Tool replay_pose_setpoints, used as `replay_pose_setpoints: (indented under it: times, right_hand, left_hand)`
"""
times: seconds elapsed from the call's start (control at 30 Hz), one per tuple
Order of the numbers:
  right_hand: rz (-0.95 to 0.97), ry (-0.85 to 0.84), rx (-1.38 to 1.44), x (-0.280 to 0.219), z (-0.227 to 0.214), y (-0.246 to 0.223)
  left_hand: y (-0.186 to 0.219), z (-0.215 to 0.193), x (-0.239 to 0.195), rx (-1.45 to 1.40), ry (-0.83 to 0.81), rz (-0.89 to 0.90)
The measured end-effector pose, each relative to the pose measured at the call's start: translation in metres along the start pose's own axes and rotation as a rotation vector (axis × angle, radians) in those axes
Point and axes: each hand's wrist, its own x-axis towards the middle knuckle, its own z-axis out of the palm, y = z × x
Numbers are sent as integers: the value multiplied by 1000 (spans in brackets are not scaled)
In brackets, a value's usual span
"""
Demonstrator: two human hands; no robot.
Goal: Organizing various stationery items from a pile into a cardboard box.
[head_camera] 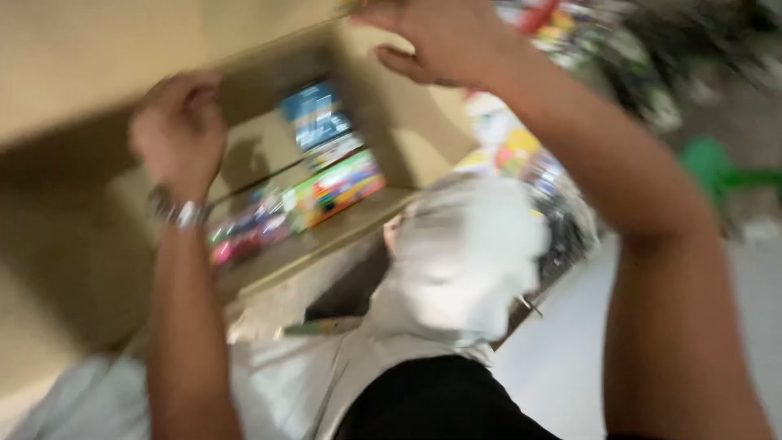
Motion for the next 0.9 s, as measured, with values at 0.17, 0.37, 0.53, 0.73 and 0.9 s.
replay_pose_setpoints:
  times: [0.17,0.37,0.53,0.73,0.9]
  right_hand:
    - [211,375,233,-181,65,79]
    - [1165,832,1186,-344,302,155]
    - [1689,1048,1299,-393,535,165]
    - [2115,605,677,-341,524,134]
    - [2104,648,724,-339,496,115]
  left_hand:
    - [95,16,-16,-184,-201,119]
    - [160,50,-30,-258,-403,82]
    - [200,75,-22,-253,-443,49]
    - [214,97,-13,-215,-476,55]
    - [206,109,-21,-285,-554,-40]
